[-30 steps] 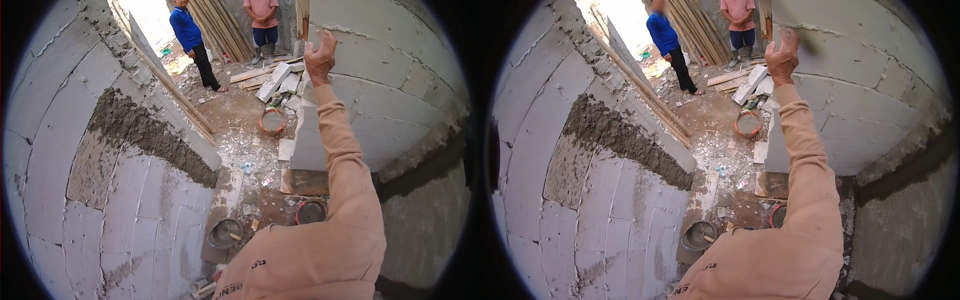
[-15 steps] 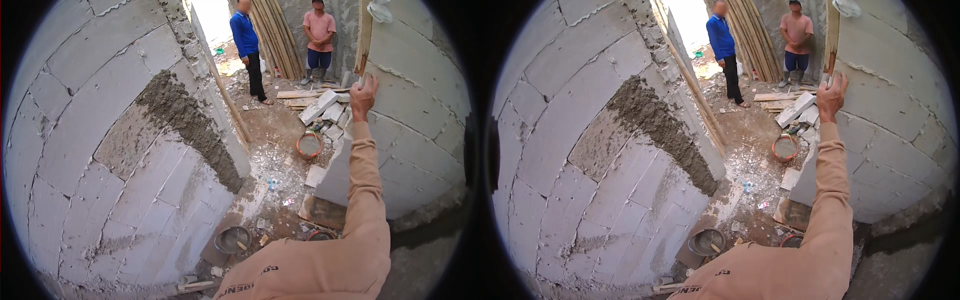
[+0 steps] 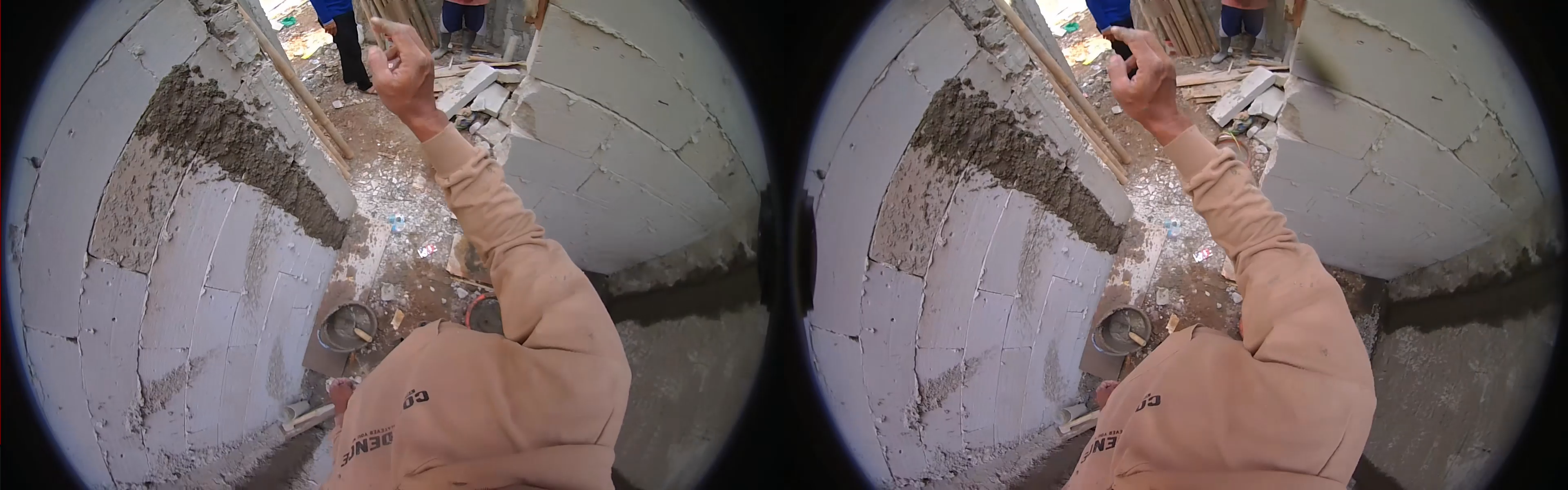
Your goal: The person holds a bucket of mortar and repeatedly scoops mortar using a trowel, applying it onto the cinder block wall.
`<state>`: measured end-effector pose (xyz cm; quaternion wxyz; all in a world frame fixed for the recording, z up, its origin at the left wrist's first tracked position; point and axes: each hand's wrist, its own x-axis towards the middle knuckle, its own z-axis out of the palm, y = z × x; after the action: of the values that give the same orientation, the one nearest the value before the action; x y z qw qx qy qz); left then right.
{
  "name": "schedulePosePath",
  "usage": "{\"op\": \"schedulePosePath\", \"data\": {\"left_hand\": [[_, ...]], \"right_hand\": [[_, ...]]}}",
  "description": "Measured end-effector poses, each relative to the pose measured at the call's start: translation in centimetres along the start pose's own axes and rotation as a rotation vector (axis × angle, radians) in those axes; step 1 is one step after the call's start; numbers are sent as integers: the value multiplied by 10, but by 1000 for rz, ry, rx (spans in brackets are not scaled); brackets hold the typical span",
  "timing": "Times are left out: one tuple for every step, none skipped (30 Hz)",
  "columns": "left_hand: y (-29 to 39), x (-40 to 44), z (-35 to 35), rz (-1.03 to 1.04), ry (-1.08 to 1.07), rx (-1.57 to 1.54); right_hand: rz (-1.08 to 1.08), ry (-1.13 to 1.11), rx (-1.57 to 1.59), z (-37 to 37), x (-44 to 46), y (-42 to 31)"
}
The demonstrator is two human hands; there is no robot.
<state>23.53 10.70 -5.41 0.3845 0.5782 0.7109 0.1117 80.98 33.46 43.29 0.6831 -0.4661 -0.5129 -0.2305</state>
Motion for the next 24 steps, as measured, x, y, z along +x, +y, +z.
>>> {"op": "schedulePosePath", "data": {"left_hand": [[-3,-9,1,78,18,-4],[-19,-13,7,157,36,-6],[-20,-5,15,246,64,-10],[-9,-20,10,33,-57,-98],[-40,-17,17,288,-27,-90],[-54,-26,21,290,-10,-56],[-55,-30,25,237,10,-26],[-55,-32,28,190,26,1],[-54,-34,30,154,37,13],[-51,-30,32,119,44,21],[-49,-31,32,93,46,29],[-49,-32,32,72,47,36],[-49,-33,32,60,50,37],[-50,-33,32,55,49,38],[-51,-32,32,47,50,42],[-51,-32,31,45,51,44],[-50,-30,30,46,52,47],[-51,-28,29,49,49,49],[-53,-28,28,54,50,51],[-56,-27,26,60,47,51],[-59,-26,25,70,42,52],[-62,-25,23,88,47,54],[-65,-23,22,100,44,53],[-68,-20,20,114,42,59]], "right_hand": [[60,-79,-12,1,-29,2],[195,-203,-44,0,-64,8],[268,-293,-47,3,-111,32],[373,-391,-58,1,-163,50],[473,-574,-176,-11,-217,65],[451,-708,-240,-24,-281,89],[574,-818,-266,-42,-340,99],[618,-939,-322,-65,-389,98],[705,-1116,-375,-89,-420,90],[797,-1254,-389,-114,-468,92],[774,-1511,-487,-138,-517,103],[646,-1816,-504,-163,-565,109],[645,-1978,-569,-187,-609,108],[783,-2096,-592,-201,-594,72],[768,-2181,-606,-212,-613,63],[742,-2229,-603,-226,-656,69],[719,-2253,-601,-238,-700,77],[722,-2257,-595,-244,-726,82],[756,-2205,-605,-252,-728,71],[789,-2153,-614,-260,-730,61],[821,-2100,-624,-268,-728,48],[851,-2046,-634,-273,-719,34],[791,-2097,-661,-272,-708,26],[729,-2148,-686,-258,-676,18]]}}
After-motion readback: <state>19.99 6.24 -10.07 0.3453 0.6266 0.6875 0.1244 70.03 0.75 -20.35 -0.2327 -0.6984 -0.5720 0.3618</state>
